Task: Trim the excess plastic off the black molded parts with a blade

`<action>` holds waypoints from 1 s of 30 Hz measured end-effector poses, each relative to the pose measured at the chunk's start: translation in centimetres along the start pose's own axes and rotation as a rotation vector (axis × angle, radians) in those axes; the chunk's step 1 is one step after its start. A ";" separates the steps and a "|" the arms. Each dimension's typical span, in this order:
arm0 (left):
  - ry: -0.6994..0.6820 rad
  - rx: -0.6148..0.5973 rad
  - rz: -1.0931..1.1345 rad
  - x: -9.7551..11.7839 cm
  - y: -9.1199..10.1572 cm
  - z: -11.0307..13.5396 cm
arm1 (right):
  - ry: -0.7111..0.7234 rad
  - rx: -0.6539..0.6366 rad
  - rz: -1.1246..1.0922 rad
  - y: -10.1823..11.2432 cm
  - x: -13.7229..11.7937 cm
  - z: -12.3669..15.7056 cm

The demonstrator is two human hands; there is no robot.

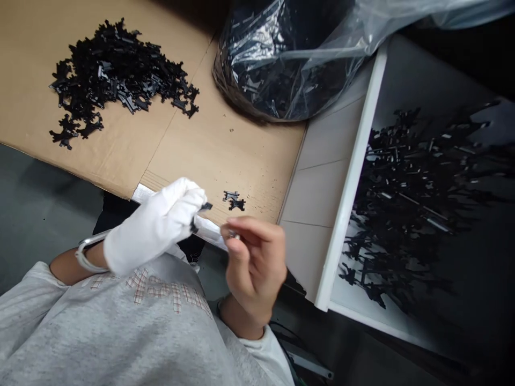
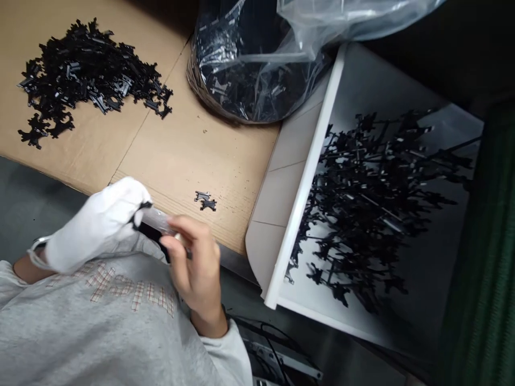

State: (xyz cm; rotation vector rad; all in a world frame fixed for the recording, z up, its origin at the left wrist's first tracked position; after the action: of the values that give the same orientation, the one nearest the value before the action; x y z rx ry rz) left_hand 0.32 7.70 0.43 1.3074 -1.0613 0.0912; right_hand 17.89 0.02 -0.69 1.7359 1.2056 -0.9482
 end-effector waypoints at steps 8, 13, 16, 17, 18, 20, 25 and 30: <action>0.000 -0.406 -0.341 0.1 -7.3 -8.1 | -0.139 0.224 0.102 3.4 1.0 0.5; 0.044 -0.422 -0.375 0.2 -7.5 -9.6 | -0.153 0.214 0.083 3.3 1.3 0.4; 0.086 -0.415 -0.366 -0.1 -7.2 -9.8 | -0.156 0.209 0.070 3.2 1.5 0.3; 0.100 -0.409 -0.362 -0.3 -7.1 -9.7 | -0.158 0.207 0.066 3.2 1.6 0.3; 0.112 -0.398 -0.359 -0.5 -6.8 -9.5 | -0.162 0.206 0.064 3.3 1.6 0.3; 0.133 -0.369 -0.355 -1.3 -5.8 -9.1 | -0.167 0.210 0.063 3.4 1.6 0.4; 0.280 -0.207 -0.434 -5.6 -0.7 -10.1 | -0.157 0.225 0.055 3.9 1.6 0.7; 0.457 -0.132 -0.609 -8.4 2.0 -14.6 | -0.158 0.188 0.037 3.4 2.1 0.9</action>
State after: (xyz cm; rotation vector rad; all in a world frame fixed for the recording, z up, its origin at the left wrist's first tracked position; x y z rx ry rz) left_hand 2.88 24.31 -2.10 1.3533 -0.2551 -0.1332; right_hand 21.56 -0.81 -2.28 1.7843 1.0060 -1.1840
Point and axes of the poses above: each hand's wrist, its own z-axis away from the middle knuckle, its own y-axis out of the back of the hand, x = y × z, the point moved 2 cm from there along -z, towards the middle knuckle, and after that the axes turned 4 degrees about -z, right-handed, at the moved point
